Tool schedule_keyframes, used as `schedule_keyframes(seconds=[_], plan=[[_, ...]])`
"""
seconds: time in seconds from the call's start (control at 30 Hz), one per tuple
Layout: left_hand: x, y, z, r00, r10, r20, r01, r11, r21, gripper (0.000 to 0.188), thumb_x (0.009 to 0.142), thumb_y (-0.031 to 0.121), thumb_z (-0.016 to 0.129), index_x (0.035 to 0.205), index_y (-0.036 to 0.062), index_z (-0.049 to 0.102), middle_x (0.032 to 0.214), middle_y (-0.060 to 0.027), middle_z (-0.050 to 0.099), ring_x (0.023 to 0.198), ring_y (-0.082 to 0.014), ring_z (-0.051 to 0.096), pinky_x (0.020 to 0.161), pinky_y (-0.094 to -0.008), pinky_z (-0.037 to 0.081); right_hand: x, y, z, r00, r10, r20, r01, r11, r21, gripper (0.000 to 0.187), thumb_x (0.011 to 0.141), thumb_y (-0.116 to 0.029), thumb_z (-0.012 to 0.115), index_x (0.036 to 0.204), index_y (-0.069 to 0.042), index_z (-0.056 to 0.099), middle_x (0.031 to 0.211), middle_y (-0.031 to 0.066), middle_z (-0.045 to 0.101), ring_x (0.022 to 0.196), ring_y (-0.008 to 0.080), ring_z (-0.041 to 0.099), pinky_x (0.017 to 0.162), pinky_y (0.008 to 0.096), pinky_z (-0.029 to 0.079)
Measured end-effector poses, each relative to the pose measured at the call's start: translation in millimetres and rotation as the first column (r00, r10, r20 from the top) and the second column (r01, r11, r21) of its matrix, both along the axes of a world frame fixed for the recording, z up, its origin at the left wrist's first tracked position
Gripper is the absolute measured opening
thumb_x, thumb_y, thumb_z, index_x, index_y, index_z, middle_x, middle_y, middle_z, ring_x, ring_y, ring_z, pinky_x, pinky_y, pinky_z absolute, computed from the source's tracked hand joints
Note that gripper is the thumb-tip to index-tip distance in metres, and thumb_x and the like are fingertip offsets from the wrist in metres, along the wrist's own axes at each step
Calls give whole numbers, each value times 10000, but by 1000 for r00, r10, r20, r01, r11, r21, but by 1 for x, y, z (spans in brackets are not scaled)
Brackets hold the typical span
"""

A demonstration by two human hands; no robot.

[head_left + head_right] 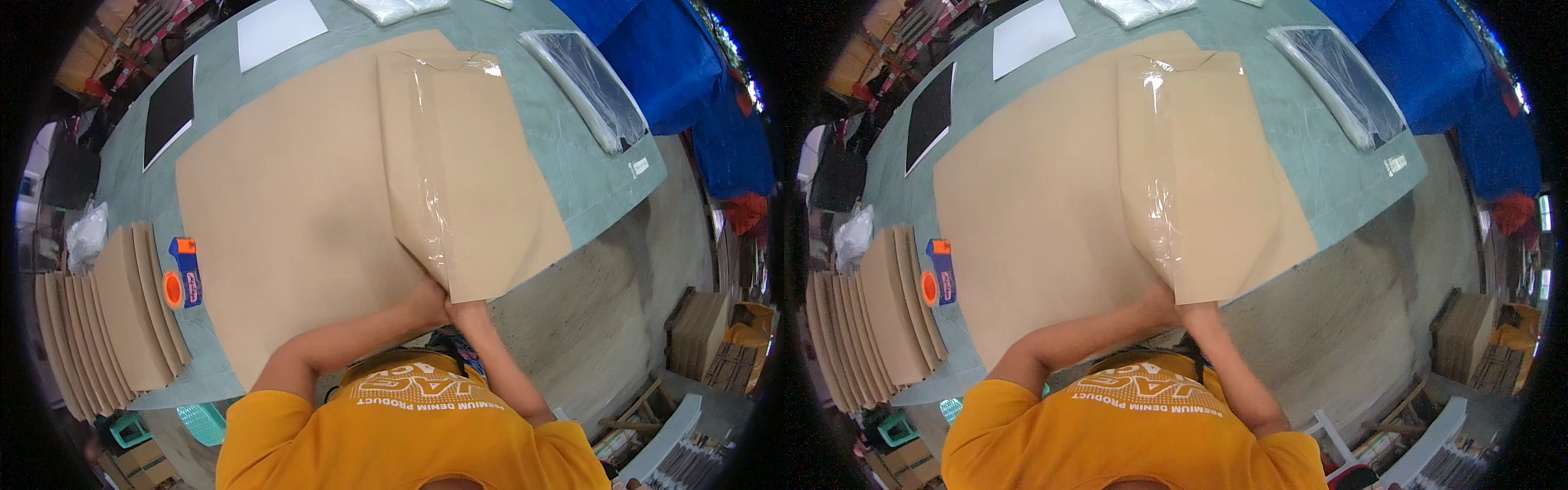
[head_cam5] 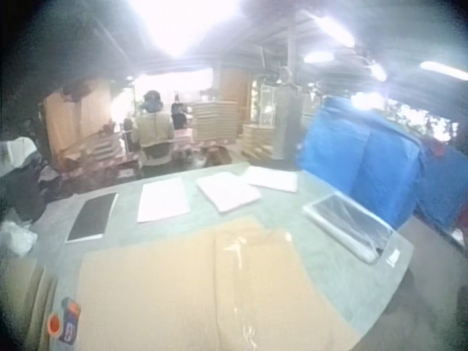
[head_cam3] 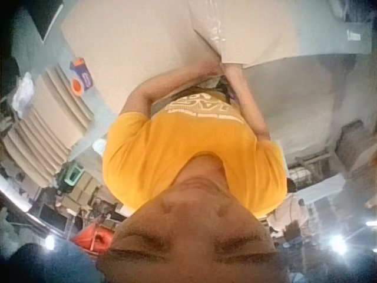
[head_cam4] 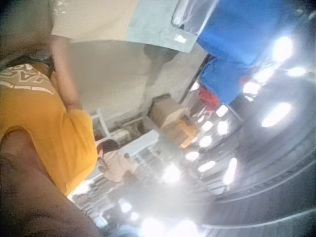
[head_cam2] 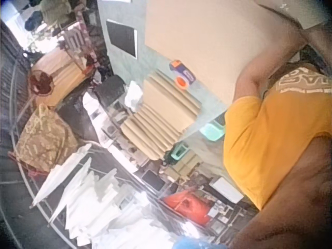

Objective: The person places packaged items onto large sheets of paper, folds the paper around the items, and secures the wrapping with clear tape from a hand dispenser.

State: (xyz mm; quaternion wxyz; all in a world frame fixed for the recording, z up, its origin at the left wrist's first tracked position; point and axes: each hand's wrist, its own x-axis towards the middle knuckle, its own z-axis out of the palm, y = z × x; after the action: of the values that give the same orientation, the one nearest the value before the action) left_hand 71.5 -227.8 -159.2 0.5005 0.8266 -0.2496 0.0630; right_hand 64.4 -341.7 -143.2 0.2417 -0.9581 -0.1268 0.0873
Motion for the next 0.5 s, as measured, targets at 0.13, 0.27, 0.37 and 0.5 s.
schedule_keyframes(seconds=[0.13,0.27,0.37,0.5], plan=[[-25,-6,6,927,-344,-152,376,840,391,318,784,247,560,1031,48,586,1129,-170,545,1098,-320,486,938,-427,367,-41,-60,27,982,-177,68,100,790,605,210,835,-150,542,933,33,572,831,151,611,753,267,600,688,335,481],[-61,41,29,724,112,-681,-338,918,-208,212,846,201,549,952,21,589,966,-121,612,907,-245,586,831,-378,457,50,-118,49,722,-270,-638,692,294,659,340,870,-286,561,907,52,545,834,125,602,741,175,591,664,315,487],[20,54,59,426,-69,-902,-738,550,-391,254,899,211,511,933,-35,570,886,-106,615,810,-178,593,749,-329,490,116,-102,49,616,-120,-779,769,306,561,382,883,-291,552,982,76,515,865,117,599,769,182,590,644,323,492],[30,-7,48,535,-102,-839,-837,71,-542,257,906,202,503,987,-38,548,874,-81,604,795,-161,575,706,-300,482,111,-97,30,709,-93,-699,702,188,687,308,900,-229,527,1015,56,517,915,108,593,823,184,583,652,339,494]])
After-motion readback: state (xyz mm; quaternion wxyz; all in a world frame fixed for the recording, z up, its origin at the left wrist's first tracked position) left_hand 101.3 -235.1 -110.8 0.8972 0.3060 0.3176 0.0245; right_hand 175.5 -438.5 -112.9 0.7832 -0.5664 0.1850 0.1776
